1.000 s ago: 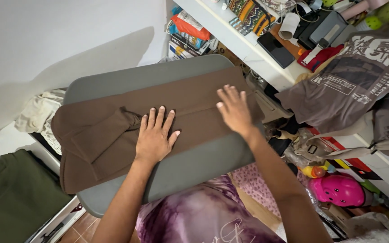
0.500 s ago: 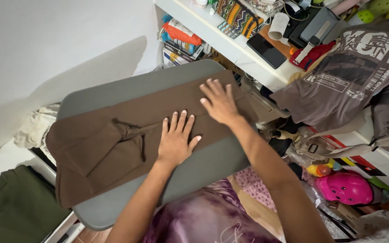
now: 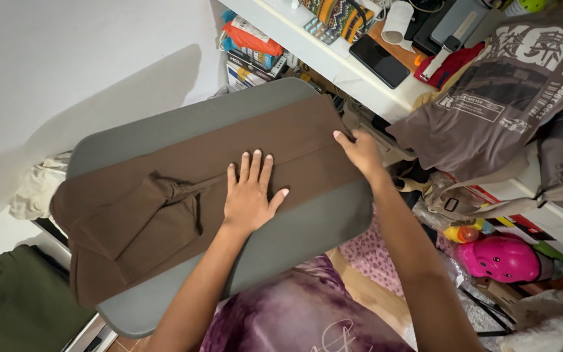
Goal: Fold a brown t-shirt on a gray plastic tray.
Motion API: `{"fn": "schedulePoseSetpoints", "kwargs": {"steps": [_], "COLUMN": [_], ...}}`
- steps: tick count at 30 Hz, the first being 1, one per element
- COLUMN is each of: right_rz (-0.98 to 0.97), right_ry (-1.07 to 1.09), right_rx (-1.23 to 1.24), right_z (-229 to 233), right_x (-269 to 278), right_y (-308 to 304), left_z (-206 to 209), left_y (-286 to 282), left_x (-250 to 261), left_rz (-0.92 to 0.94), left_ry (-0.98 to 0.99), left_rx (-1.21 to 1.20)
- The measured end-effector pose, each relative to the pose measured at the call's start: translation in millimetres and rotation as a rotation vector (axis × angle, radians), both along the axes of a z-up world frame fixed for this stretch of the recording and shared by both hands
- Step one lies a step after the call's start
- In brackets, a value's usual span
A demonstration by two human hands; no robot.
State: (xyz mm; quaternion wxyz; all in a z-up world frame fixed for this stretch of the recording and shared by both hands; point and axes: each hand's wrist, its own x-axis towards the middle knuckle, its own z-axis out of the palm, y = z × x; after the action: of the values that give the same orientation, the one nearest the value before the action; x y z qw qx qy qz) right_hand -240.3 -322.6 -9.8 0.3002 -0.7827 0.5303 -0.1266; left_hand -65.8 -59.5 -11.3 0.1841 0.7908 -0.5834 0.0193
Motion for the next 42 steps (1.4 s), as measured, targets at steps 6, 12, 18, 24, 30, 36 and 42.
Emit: {"fn": "schedulePoseSetpoints", "kwargs": {"steps": [6,12,18,24,30,36,42], "right_rz": [-0.003,0.175,0.277,0.517,0.593,0.573,0.576], "right_ry": [-0.215,-0.374,-0.245,-0.263,-0.288,-0.144,-0.099], "right_rx": [-0.058,-0.372,-0.356,-0.439,-0.393,-0.359,-0.278], "right_z": [-43.8,-42.2,38.5,79.5,35.2,17.6,35.4], "right_x": [-18.0,-26.6,4.0,80.5,143.3,167.2,171.8], "right_y": [-43.0,-69.4,-5.2,99.5,166.2,196.7,213.8], "left_z": [1.5,2.6,19.3,34.2,-6.9,-10.5,-7.1], "left_y": [-27.7,-33.8,-1.4,46.8,79.5,80.7,82.0], "left_x": [-3.2,-6.7,9.1,61.9,92.7,92.8,93.1], "left_rz": [-0.048,-0.094,-0.018,0.226,0.280,0.289,0.282], "left_ry": [0.010,0.094,0.126,0.002,-0.025,-0.010,0.015], "left_rx": [0.030,-0.064,-0.326,-0.345,-0.328,-0.266,-0.256]}}
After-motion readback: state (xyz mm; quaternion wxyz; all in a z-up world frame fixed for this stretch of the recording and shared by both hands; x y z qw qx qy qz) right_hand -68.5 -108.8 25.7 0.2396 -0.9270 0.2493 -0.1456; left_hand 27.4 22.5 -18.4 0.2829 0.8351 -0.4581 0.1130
